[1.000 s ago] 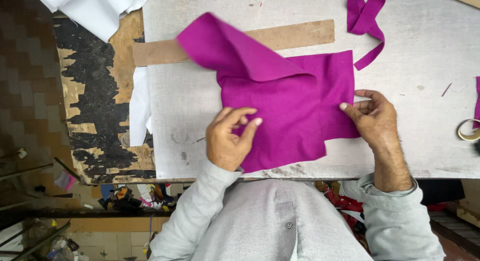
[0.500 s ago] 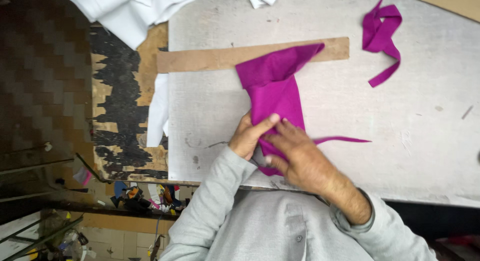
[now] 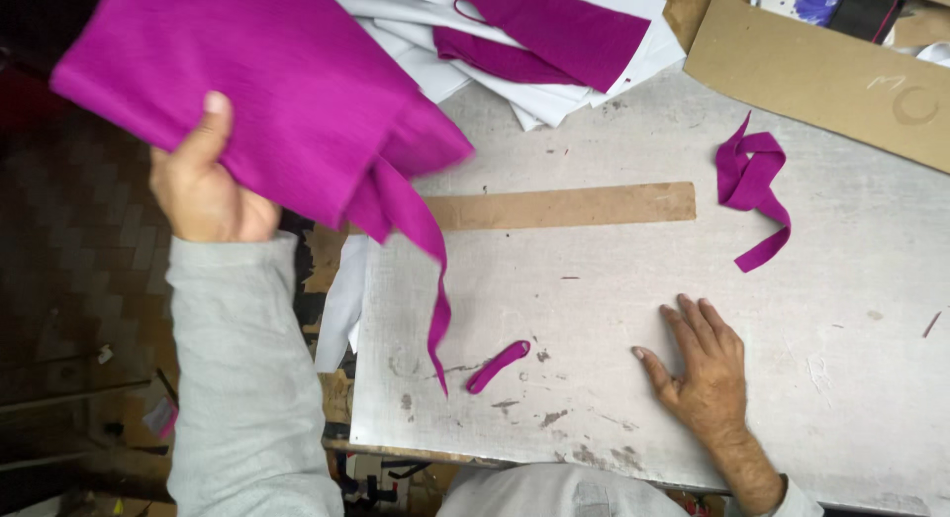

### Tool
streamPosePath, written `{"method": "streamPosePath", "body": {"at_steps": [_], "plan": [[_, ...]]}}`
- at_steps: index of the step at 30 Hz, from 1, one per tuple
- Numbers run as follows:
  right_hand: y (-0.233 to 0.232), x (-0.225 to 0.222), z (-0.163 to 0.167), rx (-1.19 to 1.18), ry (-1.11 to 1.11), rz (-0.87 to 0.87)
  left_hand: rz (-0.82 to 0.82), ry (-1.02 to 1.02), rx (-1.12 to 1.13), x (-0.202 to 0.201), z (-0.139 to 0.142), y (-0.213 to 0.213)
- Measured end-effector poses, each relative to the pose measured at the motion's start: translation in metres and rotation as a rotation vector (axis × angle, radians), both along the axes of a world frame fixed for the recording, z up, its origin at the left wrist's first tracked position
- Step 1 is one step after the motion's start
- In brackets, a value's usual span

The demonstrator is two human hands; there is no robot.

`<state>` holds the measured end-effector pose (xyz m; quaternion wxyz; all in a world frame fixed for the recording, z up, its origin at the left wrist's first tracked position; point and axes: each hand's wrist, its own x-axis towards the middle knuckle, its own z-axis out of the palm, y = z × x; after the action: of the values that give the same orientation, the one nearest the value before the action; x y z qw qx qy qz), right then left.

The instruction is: The person places a white paper pattern on a purple fabric, then uses shears to cut the fabric along the pattern edges. After cutting, the person removes the pattern and folds the cut fabric piece.

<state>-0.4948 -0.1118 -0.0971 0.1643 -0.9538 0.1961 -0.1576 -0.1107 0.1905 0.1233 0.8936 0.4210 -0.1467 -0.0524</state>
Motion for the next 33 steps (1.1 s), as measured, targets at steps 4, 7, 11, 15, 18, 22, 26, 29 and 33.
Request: {"method": "streamPosePath", "body": {"at_steps": [4, 7, 11, 15, 18, 22, 26, 29, 33], "plan": [[0.0, 0.006, -0.002, 0.015, -0.033, -0.026, 0.192, 0.063, -0.129, 0.075, -0.023, 0.006], [-0.006, 0.024, 0.007, 0.035, -0.017, -0.071, 0.408, 0.321, 0.162, 0.113, -0.078, -0.002], [-0.02, 0.103, 0.038, 0.072, -0.221, 0.092, 0.587, 0.461, 0.32, 0.127, -0.122, -0.004], [-0.03, 0.257, 0.077, -0.07, -0.218, 0.194, 1.064, 0.054, 0.608, 0.09, -0.155, -0.026], [-0.029, 0.37, 0.102, -0.18, 0.038, 0.142, 0.807, -0.041, 0.414, 0.039, -0.176, -0.089], [-0.032, 0.442, 0.128, -0.139, 0.413, 0.086, 0.257, 0.489, 0.309, 0.033, -0.187, -0.16], [-0.044, 0.459, 0.145, -0.075, 0.458, 0.15, -0.139, 0.444, 0.278, 0.071, -0.191, -0.202], [-0.066, 0.468, 0.166, 0.1, 0.534, 0.187, -0.284, 0.488, 0.209, 0.086, -0.194, -0.233], [-0.103, 0.476, 0.192, 0.236, 0.388, 0.29, -0.311, 0.46, 0.169, 0.103, -0.17, -0.274]]}}
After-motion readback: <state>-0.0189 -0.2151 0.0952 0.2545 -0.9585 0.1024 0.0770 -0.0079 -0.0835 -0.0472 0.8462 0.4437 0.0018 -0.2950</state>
